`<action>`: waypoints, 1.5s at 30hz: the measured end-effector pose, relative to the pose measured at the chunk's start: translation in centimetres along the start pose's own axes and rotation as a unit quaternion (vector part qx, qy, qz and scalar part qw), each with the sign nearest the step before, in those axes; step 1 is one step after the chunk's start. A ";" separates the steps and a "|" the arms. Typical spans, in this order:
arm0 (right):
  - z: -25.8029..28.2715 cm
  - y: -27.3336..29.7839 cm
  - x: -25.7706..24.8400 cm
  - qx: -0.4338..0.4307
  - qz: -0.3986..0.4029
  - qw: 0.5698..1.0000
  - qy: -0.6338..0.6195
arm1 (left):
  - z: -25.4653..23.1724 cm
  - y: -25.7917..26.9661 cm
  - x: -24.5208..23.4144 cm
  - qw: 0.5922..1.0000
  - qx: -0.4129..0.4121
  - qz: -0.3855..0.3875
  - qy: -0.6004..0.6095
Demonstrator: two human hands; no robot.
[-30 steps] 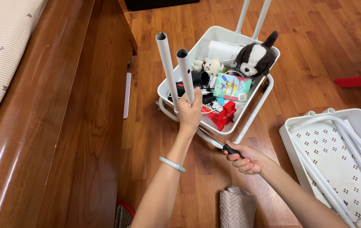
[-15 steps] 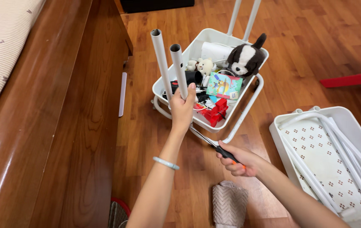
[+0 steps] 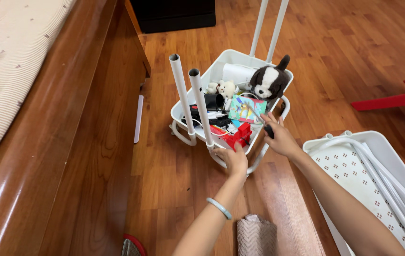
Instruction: The person assembles a white plastic storage shelf by screwing vertical poles into a base tray. They then empty a bin of toys onto a nearby table, wipe the empty bin with a cloth, and place the cleaned bin onto the assembled shelf frame.
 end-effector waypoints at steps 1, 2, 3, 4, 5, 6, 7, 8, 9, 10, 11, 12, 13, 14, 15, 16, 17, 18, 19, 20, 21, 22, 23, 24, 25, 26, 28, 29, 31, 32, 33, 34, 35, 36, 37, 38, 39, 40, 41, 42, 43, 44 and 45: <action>-0.4 -0.3 0.4 0.026 0.016 0.999 -0.013 | 0.9 -0.6 0.4 1.000 0.009 -0.003 -0.006; -0.6 -0.3 0.7 0.052 0.033 0.998 -0.026 | 1.7 -0.9 0.6 1.000 0.029 0.005 -0.008; -0.5 -0.3 1.0 0.072 0.036 0.996 -0.030 | 2.5 -1.0 0.5 0.999 0.049 0.013 -0.010; -0.1 -0.1 1.2 0.091 0.039 0.994 -0.035 | 2.8 -1.4 0.5 0.997 0.068 0.020 -0.012; 0.4 0.2 1.3 0.113 0.043 0.992 -0.039 | 3.2 -1.9 0.1 0.997 0.071 0.024 -0.017; 1.3 0.1 1.4 0.091 0.041 0.994 -0.038 | 3.5 -2.7 -0.7 0.997 0.073 0.027 -0.022; 2.4 0.3 1.4 0.071 0.040 0.996 -0.037 | 3.8 -3.4 -1.8 0.996 0.074 0.031 -0.028; 3.5 0.4 1.4 0.052 0.039 0.997 -0.037 | 4.1 -4.2 -3.2 0.996 0.070 0.048 -0.019; 4.5 0.3 1.4 0.038 0.057 0.997 -0.042 | 4.2 -5.4 -4.9 0.996 0.068 0.066 -0.009; 5.5 0.3 1.2 0.024 0.074 0.996 -0.047 | 4.4 -6.5 -6.6 0.992 0.065 0.105 -0.005; 6.4 0.5 1.0 0.010 0.091 0.994 -0.052 | 4.5 -7.6 -8.5 0.987 0.062 0.146 -0.002; 7.1 0.7 0.4 -0.009 0.089 0.996 -0.029 | 4.3 -8.5 -10.5 0.983 0.084 0.164 0.023; 7.5 0.8 -0.1 -0.030 0.088 0.996 -0.007 | 4.0 -9.4 -12.4 0.977 0.106 0.181 0.048; 7.9 0.9 -0.6 -0.051 0.087 0.995 0.016 | 4.0 -10.3 -14.1 0.978 0.083 0.185 0.041; 8.1 1.1 -0.9 -0.059 0.086 0.994 0.033 | 3.9 -11.1 -15.8 0.980 0.061 0.186 0.034; 8.1 1.4 -1.3 -0.068 0.085 0.993 0.051 | 3.8 -11.6 -17.4 0.977 0.029 0.204 0.052; 8.0 1.8 -1.7 -0.074 0.084 0.991 0.069 | 3.6 -11.9 -19.0 0.972 -0.004 0.224 0.069; 7.9 2.1 -1.7 -0.080 0.094 0.988 0.092 | 3.4 -12.2 -20.5 0.965 -0.036 0.243 0.086; 7.8 2.7 -1.8 -0.083 0.104 0.984 0.115 | 3.2 -12.2 -21.8 0.960 -0.047 0.258 0.096; 7.7 3.4 -1.7 -0.086 0.114 0.980 0.138 | 3.1 -12.0 -23.0 0.955 -0.058 0.272 0.105; 7.6 4.0 -1.6 -0.090 0.130 0.977 0.141 | 2.8 -12.1 -23.9 0.948 -0.067 0.289 0.114; 7.7 4.8 -1.5 -0.094 0.146 0.974 0.143 | 2.6 -12.1 -24.6 0.948 -0.078 0.290 0.102; 7.8 6.0 -1.3 -0.095 0.162 0.971 0.145 | 2.8 -12.0 -25.2 0.948 -0.090 0.292 0.088; 8.1 7.1 -1.3 -0.106 0.154 0.973 0.137 | 3.0 -11.9 -25.7 0.947 -0.102 0.294 0.075; 8.4 8.0 -1.0 -0.117 0.146 0.974 0.131 | 3.0 -11.9 -26.2 0.945 -0.100 0.303 0.071; 8.7 8.8 -0.7 -0.127 0.137 0.974 0.125 | 3.0 -11.8 -26.7 0.943 -0.098 0.312 0.068; 9.1 10.7 -0.6 -0.134 0.109 0.968 0.182 | 3.3 -11.8 -26.9 0.939 -0.099 0.325 0.057; 9.4 11.7 -0.7 -0.136 0.096 0.963 0.210 | 3.6 -11.8 -26.9 0.937 -0.103 0.329 0.048; 10.2 13.6 -1.0 -0.148 0.078 0.971 0.172 | 3.9 -11.9 -26.7 0.936 -0.111 0.334 0.023; 10.6 14.3 -1.3 -0.154 0.067 0.974 0.153 | 4.1 -12.1 -26.8 0.935 -0.115 0.335 0.007; 11.0 14.9 -1.5 -0.152 0.069 0.975 0.147 | 4.3 -12.2 -26.6 0.935 -0.120 0.335 -0.009; 11.3 15.5 -1.8 -0.151 0.070 0.976 0.142 | 4.7 -12.4 -26.4 0.938 -0.118 0.324 -0.029; 11.6 15.8 -2.1 -0.152 0.072 0.976 0.136 | 5.2 -12.5 -26.2 0.942 -0.116 0.311 -0.049; 11.9 16.2 -2.4 -0.151 0.080 0.977 0.128 | 5.7 -12.6 -26.0 0.945 -0.114 0.298 -0.068; 12.0 16.5 -2.8 -0.152 0.088 0.977 0.119 | 6.1 -12.7 -25.7 0.950 -0.074 0.286 -0.099; 12.1 16.8 -3.2 -0.153 0.097 0.977 0.111 | 6.4 -12.9 -25.4 0.953 -0.033 0.273 -0.129; 11.9 16.9 -3.7 -0.151 0.109 0.975 0.119 | 6.6 -12.9 -25.2 0.953 0.009 0.258 -0.157; 11.6 17.1 -4.1 -0.148 0.122 0.973 0.126 | 6.8 -12.9 -24.9 0.956 0.034 0.253 -0.146; 11.2 17.2 -4.6 -0.146 0.133 0.971 0.133 | 6.6 -12.9 -24.5 0.958 0.061 0.247 -0.135; 10.8 17.3 -5.4 -0.138 0.127 0.980 0.072 | 6.3 -12.7 -24.2 0.959 0.088 0.240 -0.124; 10.2 17.7 -6.2 -0.128 0.120 0.985 0.009 | 6.1 -12.4 -24.1 0.961 0.087 0.219 -0.142; 9.6 18.3 -7.0 -0.117 0.112 0.985 -0.054 | 5.7 -11.9 -24.1 0.963 0.087 0.198 -0.160; 8.7 19.1 -7.9 -0.085 0.082 0.990 -0.072 | 4.9 -11.2 -24.2 0.964 0.088 0.176 -0.179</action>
Point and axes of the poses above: each hand's wrist, its own y-axis away from the middle knuckle, its own x-axis out of the palm, z = x × y, the point moved 4 cm from there along -y, towards the middle knuckle, and after that the axes turned 4 degrees about y, right-handed, at the moved point
